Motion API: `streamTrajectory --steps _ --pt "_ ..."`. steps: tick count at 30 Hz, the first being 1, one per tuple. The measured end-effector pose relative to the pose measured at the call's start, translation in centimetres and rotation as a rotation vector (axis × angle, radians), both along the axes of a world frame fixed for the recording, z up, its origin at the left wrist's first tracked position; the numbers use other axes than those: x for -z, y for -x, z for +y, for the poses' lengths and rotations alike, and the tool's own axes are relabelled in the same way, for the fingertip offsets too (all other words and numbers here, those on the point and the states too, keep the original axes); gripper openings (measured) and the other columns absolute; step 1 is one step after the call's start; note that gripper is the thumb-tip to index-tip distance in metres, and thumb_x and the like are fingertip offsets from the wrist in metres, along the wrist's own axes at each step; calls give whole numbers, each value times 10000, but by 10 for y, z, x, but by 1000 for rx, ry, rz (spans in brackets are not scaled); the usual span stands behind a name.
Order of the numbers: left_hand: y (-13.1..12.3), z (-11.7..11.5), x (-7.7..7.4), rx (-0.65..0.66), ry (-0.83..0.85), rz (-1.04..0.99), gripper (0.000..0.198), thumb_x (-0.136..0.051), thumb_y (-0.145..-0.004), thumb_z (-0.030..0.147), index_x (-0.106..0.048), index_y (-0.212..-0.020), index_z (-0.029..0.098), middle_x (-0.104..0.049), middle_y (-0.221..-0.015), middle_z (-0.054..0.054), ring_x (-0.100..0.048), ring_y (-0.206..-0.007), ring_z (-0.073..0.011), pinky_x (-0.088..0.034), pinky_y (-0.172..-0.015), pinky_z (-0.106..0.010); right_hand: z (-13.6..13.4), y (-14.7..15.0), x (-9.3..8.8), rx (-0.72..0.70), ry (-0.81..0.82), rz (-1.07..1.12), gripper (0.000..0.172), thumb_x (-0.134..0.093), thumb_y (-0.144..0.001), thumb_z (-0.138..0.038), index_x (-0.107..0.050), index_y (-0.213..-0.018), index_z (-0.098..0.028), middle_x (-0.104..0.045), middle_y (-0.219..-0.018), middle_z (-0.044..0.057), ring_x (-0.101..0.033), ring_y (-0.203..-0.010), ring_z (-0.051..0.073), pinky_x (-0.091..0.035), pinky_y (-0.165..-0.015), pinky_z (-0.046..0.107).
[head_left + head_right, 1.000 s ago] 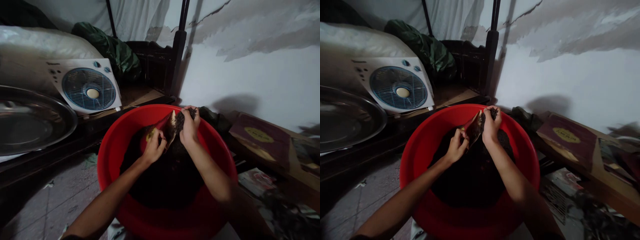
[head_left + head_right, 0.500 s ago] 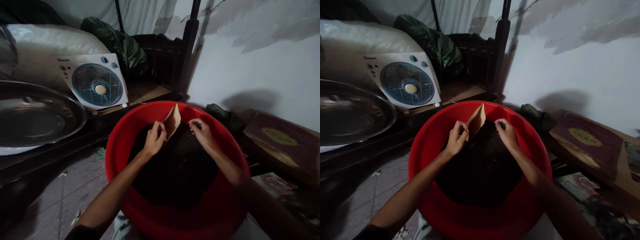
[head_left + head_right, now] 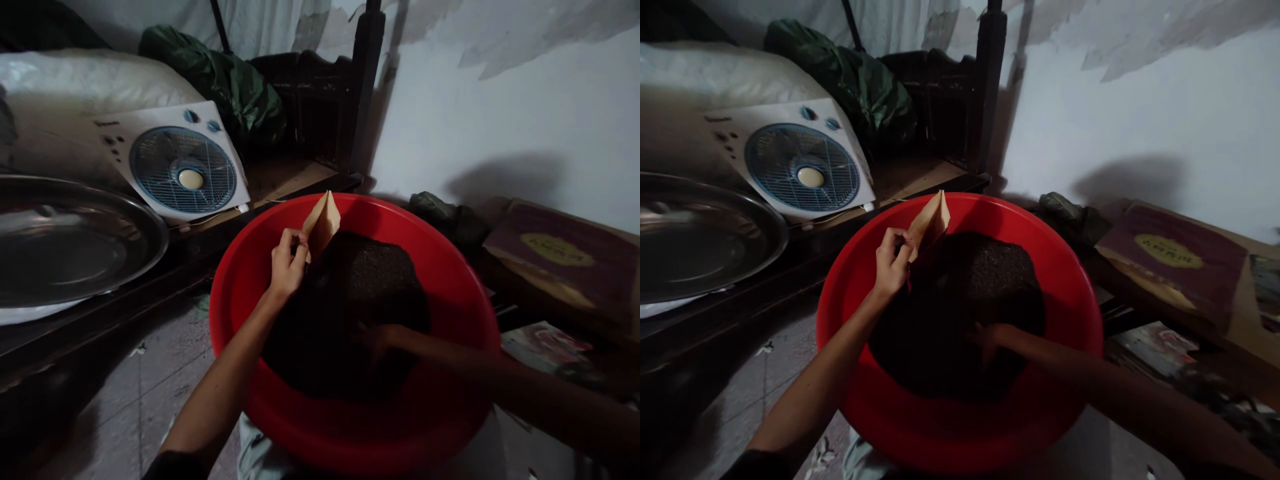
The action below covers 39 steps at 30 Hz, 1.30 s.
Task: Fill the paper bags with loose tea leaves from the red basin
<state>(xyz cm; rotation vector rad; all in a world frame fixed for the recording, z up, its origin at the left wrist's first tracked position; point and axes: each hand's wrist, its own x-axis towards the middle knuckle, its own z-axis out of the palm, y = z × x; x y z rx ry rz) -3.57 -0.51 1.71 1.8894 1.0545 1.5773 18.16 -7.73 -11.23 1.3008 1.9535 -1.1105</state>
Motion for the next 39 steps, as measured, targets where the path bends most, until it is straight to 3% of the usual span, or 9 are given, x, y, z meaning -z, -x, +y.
streamTrajectory --steps 7,10,13,16,20,27,30,33,39 --pt "2 -2 0 43 -140 277 226 -448 -874 193 -644 -762 188 -664 -679 6 -615 -628 -112 -464 -645 -223 7 -1 -32 53 103 398 605 -748 -666 -334 -622 -1243 -201 -644 -1249 69 -617 -1144 269 -491 -960 345" --pt "1 -5 2 63 -206 408 274 -409 -932 267 -622 -778 189 -649 -679 -8 -610 -632 -126 -453 -641 -239 17 -7 -71 358 -113 686 352 -687 -732 -334 -626 -1065 -238 -644 -921 -16 -623 -799 147 -496 -645 232" --pt "-3 -8 2 88 -221 504 316 -369 -982 323 -594 -802 193 -606 -640 3 -569 -579 -123 -419 -602 -243 32 -11 -123 902 -457 1018 247 -632 -778 -387 -560 -979 -263 -535 -753 -55 -483 -541 89 -287 -400 187" --pt "-7 -11 2 139 -226 607 368 -311 -1016 352 -578 -813 200 -599 -655 2 -566 -591 -125 -413 -606 -245 53 -1 -167 1273 -736 1428 215 -623 -774 -391 -507 -895 -256 -518 -756 -53 -500 -540 92 -276 -401 205" --pt "-12 -14 6 190 -294 711 401 -271 -1026 409 -584 -897 194 -650 -792 -38 -617 -718 -158 -449 -668 -267 79 28 -187 1353 -910 1634 239 -697 -717 -378 -531 -791 -223 -524 -707 -56 -505 -615 97 -400 -560 232" --pt "-16 -17 6 -11 -212 675 379 -321 -1001 444 -579 -871 197 -632 -758 -31 -583 -678 -158 -408 -631 -267 98 26 -162 1149 -1193 1389 289 -619 -817 -478 -577 -706 -214 -542 -664 -32 -505 -666 134 -427 -693 277" --pt "-11 -15 1 -104 -115 627 338 -382 -982 436 -592 -855 204 -634 -761 -23 -573 -675 -154 -377 -615 -261 105 -9 -130 1001 -1350 837 364 -399 -949 -489 -598 -814 -216 -607 -849 37 -558 -847 187 -449 -849 349" --pt "-3 -9 -1 -192 -104 575 353 -380 -985 422 -607 -836 196 -622 -747 -31 -569 -702 -165 -357 -634 -270 102 -49 -83 686 -1071 127 335 -383 -956 -444 -636 -989 -228 -576 -1166 106 -507 -1150 293 -369 -1011 524" --pt "12 7 0 -301 -121 494 412 -357 -999 406 -607 -775 166 -560 -677 -25 -494 -617 -142 -305 -606 -265 75 -97 -19 454 -723 -143 547 -665 -787 -388 -571 -1308 -248 -338 -1524 176 -252 -1401 455 -292 -1018 722"
